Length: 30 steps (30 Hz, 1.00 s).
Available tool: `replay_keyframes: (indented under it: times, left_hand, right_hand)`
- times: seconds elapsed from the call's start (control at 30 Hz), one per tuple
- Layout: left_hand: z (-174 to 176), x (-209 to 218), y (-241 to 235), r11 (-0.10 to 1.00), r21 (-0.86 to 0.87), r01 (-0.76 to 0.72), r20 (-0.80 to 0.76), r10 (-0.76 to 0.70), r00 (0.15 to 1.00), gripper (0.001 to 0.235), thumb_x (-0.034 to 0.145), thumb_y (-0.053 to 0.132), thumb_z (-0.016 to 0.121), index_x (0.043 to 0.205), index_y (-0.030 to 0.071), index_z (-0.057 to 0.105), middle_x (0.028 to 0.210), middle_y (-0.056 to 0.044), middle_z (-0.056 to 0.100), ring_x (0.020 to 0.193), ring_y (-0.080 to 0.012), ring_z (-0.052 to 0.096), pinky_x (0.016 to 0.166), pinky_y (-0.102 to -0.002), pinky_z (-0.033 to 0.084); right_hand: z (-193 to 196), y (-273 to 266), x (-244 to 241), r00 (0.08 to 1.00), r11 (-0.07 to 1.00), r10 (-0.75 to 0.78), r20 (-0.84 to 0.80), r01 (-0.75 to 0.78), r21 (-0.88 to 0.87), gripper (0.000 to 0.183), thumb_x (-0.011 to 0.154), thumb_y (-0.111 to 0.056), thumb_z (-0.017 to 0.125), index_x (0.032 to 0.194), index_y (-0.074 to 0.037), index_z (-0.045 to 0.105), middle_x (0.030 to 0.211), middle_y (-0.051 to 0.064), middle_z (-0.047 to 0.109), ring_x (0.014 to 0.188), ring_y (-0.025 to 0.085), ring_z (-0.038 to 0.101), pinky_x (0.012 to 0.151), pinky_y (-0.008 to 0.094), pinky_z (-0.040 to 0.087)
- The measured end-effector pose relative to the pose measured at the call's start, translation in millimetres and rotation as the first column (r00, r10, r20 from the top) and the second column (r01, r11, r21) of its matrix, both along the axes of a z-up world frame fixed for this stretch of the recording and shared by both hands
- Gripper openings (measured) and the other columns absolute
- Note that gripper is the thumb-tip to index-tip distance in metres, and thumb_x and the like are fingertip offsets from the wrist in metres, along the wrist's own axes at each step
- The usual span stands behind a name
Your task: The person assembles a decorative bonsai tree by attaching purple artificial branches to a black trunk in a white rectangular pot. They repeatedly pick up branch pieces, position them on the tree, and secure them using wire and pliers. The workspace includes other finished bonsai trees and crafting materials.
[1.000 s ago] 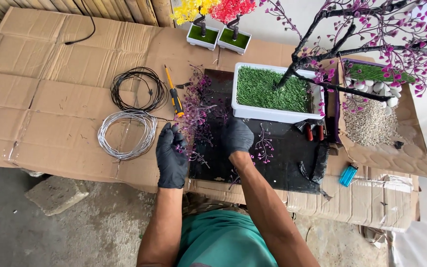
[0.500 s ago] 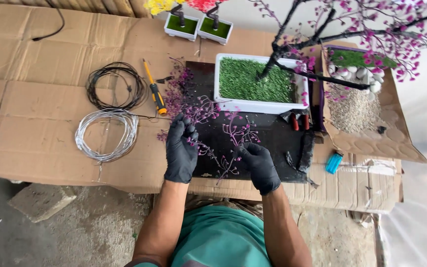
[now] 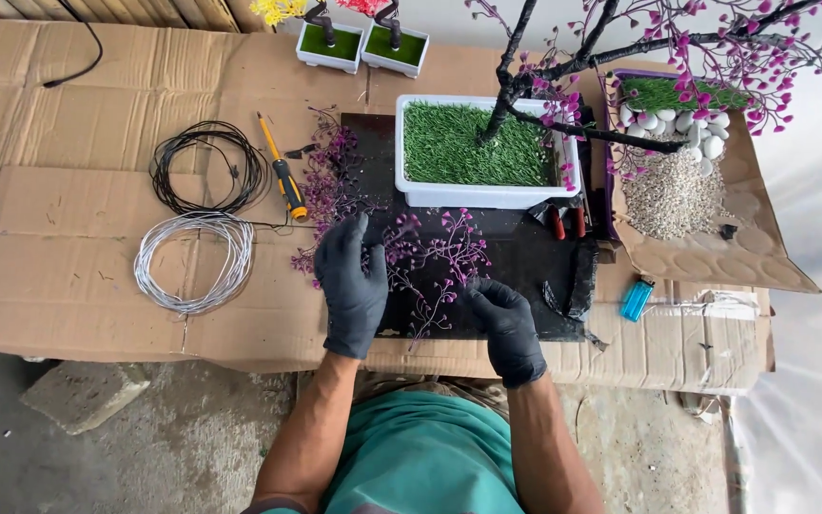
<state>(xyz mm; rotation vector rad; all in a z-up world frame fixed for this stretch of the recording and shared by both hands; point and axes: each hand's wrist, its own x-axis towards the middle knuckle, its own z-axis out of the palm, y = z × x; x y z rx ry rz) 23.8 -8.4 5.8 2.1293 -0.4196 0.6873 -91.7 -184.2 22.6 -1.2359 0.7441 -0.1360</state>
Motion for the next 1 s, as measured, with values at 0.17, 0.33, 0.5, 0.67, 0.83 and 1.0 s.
replay_keyframes:
  times: [0.17, 0.33, 0.5, 0.67, 0.83, 1.0]
  left_hand:
    - [-10, -30, -9, 0.992, -0.113, 0.05, -0.02, -0.053, 0.998, 0.035, 0.085, 0.012, 0.084, 0.117, 0.021, 0.076, 0.11, 0.003, 0.071, 0.103, -0.0183, 0.067, 0.096, -0.036, 0.051]
    - [15, -60, -25, 0.676, -0.703, 0.221, -0.359, -0.606, 0.71, 0.017, 0.088, 0.006, 0.081, 0.105, 0.009, 0.08, 0.098, -0.01, 0.08, 0.098, -0.0213, 0.077, 0.086, -0.033, 0.06]
    - [12, -66, -29, 0.557, -0.827, 0.071, -0.479, -0.766, 0.428, 0.006, 0.088, 0.002, 0.079, 0.091, 0.008, 0.079, 0.082, -0.008, 0.078, 0.081, -0.0089, 0.068, 0.078, -0.029, 0.058]
    - [10, -71, -34, 0.526, -0.851, 0.0, -0.48, -0.777, 0.407, 0.003, 0.09, 0.001, 0.077, 0.091, 0.004, 0.076, 0.079, -0.012, 0.078, 0.079, -0.0123, 0.073, 0.077, -0.027, 0.058]
    - [1, -73, -35, 0.575, -0.814, 0.079, -0.46, -0.721, 0.518, 0.004, 0.095, 0.004, 0.073, 0.099, 0.003, 0.074, 0.083, -0.013, 0.079, 0.084, -0.0131, 0.072, 0.081, -0.032, 0.06]
    - [16, -74, -44, 0.783, -0.603, 0.154, -0.446, -0.491, 0.748, 0.013, 0.098, 0.013, 0.071, 0.109, 0.008, 0.077, 0.09, -0.01, 0.082, 0.089, -0.0143, 0.076, 0.084, -0.034, 0.062]
  right_hand:
    - [2, 3, -1, 0.997, 0.991, -0.037, 0.06, 0.029, 0.134, 0.007, 0.089, -0.001, 0.076, 0.093, 0.004, 0.074, 0.072, 0.014, 0.067, 0.056, 0.01, 0.054, 0.052, 0.021, 0.044]
    - [-10, 11, -5, 0.981, 0.98, 0.019, 0.192, -0.056, 0.19, 0.007, 0.089, 0.002, 0.076, 0.092, 0.0, 0.07, 0.071, 0.015, 0.067, 0.049, 0.008, 0.046, 0.047, 0.019, 0.037]
    - [-28, 7, -10, 0.972, 0.968, 0.063, 0.228, -0.116, 0.224, 0.012, 0.087, 0.004, 0.077, 0.086, 0.0, 0.065, 0.067, 0.018, 0.068, 0.043, 0.008, 0.043, 0.044, 0.019, 0.035]
    - [-23, 9, -11, 0.973, 0.974, 0.048, 0.224, -0.095, 0.204, 0.014, 0.086, 0.002, 0.079, 0.084, 0.001, 0.066, 0.065, 0.02, 0.068, 0.043, 0.011, 0.044, 0.044, 0.021, 0.034]
    - [9, 17, -11, 0.987, 0.999, 0.019, 0.16, -0.024, 0.026, 0.013, 0.083, -0.001, 0.084, 0.082, 0.0, 0.071, 0.069, 0.015, 0.073, 0.053, 0.012, 0.059, 0.052, 0.021, 0.044]
    - [24, 19, -19, 0.969, 0.978, -0.097, 0.229, 0.136, -0.16, 0.017, 0.083, 0.001, 0.084, 0.097, 0.005, 0.075, 0.086, 0.014, 0.075, 0.078, 0.015, 0.066, 0.074, 0.029, 0.057]
